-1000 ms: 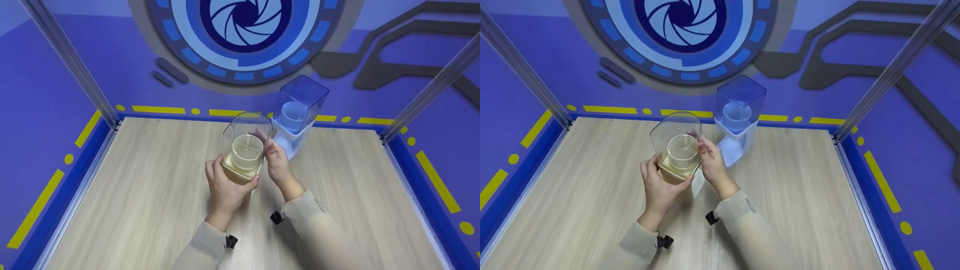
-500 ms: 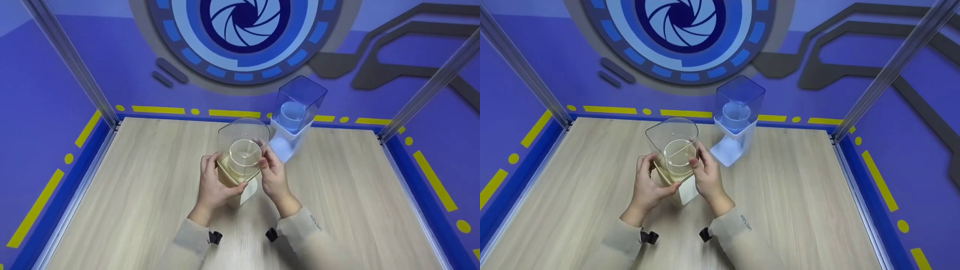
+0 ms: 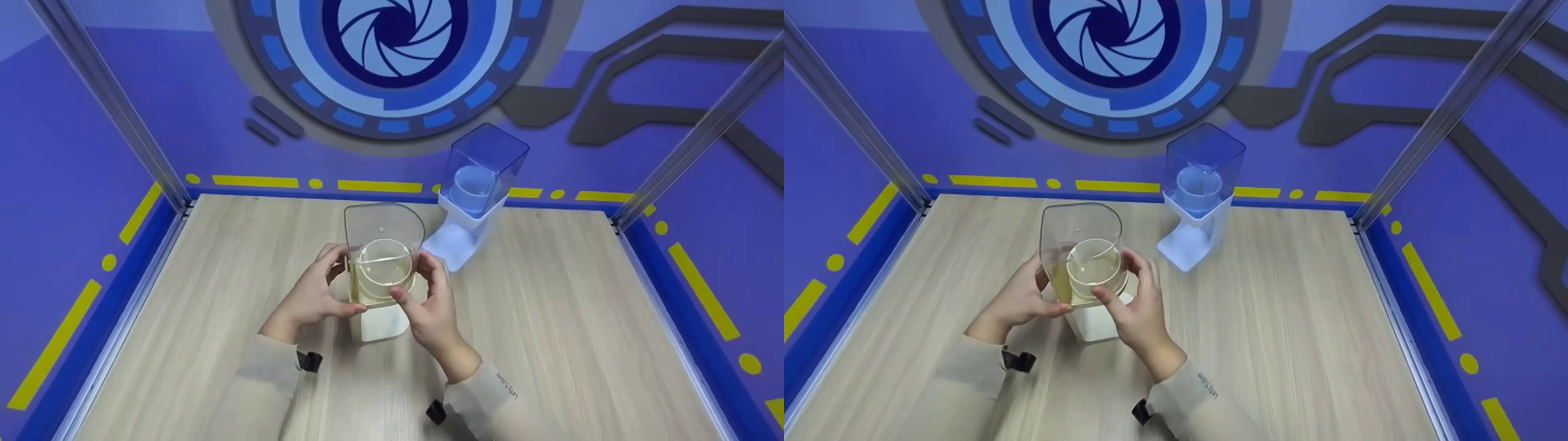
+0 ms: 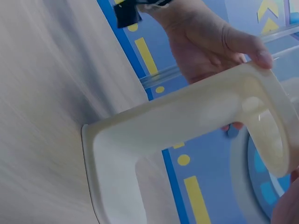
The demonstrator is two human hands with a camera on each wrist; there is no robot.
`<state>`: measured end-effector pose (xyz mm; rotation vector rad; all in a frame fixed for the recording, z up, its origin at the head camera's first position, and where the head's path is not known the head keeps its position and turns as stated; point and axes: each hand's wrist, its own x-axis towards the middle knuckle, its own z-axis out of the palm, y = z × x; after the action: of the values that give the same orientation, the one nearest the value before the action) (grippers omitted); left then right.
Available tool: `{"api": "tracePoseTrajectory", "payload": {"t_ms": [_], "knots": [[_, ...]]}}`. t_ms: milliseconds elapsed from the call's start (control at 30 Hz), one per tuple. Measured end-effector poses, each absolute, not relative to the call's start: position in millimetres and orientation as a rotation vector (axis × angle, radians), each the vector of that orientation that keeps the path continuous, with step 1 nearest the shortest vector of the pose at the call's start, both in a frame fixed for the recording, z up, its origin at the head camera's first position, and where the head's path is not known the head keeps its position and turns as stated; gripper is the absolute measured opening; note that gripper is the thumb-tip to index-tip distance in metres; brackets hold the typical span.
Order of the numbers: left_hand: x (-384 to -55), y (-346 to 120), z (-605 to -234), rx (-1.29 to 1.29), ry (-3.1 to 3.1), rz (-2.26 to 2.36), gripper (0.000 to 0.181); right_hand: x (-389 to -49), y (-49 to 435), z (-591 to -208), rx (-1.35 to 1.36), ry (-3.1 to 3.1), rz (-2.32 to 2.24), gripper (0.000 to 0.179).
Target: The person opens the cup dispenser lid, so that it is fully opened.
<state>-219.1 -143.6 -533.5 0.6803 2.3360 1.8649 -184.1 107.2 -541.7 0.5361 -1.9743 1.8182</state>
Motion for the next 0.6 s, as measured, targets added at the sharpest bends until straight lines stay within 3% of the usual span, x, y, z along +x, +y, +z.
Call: {"api": "tracePoseTrajectory", "payload": {"t_ms": [433, 600], "knots": [[-235.9, -165.6, -514.8, 0.799, 2.153, 1.722, 0.104, -162.7, 84.6, -547.4, 0.441, -2.015, 1.613, 0.080], [-229.1, -165.1, -519.5, 0.777, 2.150, 1.752, 0.111, -163.6, 84.6, -550.1, 0.480, -1.991, 1.613, 0.082]]}}
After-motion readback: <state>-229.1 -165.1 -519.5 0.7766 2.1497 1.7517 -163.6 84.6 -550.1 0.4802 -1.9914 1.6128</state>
